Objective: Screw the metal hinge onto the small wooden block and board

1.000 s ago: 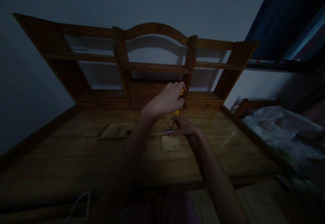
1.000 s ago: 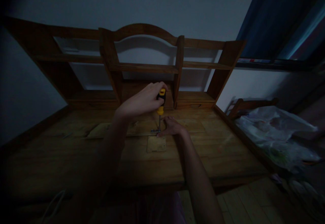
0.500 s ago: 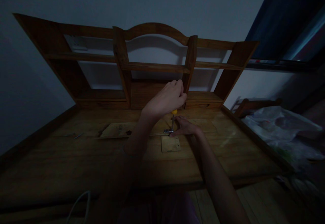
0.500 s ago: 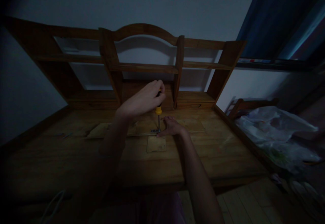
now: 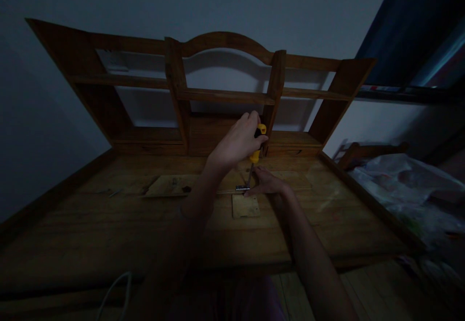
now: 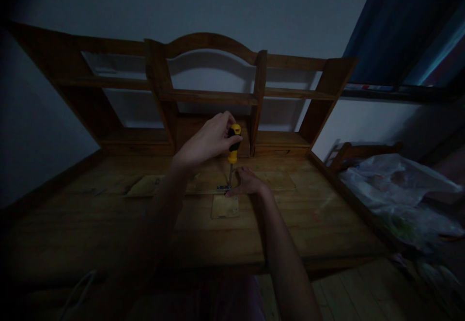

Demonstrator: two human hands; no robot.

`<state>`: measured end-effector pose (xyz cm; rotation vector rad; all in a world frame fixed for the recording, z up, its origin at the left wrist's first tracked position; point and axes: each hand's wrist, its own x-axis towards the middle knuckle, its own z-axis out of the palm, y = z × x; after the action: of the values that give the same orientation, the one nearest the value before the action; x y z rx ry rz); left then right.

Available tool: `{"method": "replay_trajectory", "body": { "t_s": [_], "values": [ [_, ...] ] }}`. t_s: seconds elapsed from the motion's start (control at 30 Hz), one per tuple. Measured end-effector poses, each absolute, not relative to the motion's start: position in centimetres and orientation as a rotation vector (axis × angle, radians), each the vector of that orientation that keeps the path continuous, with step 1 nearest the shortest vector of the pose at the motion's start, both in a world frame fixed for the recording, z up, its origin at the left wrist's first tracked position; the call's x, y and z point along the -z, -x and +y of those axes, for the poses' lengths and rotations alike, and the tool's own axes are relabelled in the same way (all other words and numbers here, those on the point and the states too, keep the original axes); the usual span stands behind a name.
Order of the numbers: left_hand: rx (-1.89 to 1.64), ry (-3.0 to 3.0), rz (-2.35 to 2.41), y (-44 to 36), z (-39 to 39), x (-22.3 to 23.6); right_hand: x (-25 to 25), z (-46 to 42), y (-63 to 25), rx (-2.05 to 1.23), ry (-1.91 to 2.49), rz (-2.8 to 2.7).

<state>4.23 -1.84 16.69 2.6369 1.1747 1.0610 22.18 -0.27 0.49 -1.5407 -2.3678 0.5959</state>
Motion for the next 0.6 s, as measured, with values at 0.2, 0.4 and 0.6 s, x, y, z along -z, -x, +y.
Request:
{"method": "replay_trajectory", "body": {
  "t_s": [0.2,0.4,0.6],
  "values": [
    [-0.963,-2.67,1.217,-3.6,-2.3,-17.3,-0.4,-0.3,-22.3,-0.589,1.533,-2.357],
    [-0.935,-2.729,1.185,-3.8,-3.5,-18.0,-0.3,-0.3,-22.3,-0.599,1.558,-2.34],
    [-0.934,-2.685,1.174,-3.9,-3.3,-17.9,-0.4,-0.6,-22.2,-0.617,1.563,-2.326]
  ]
}}
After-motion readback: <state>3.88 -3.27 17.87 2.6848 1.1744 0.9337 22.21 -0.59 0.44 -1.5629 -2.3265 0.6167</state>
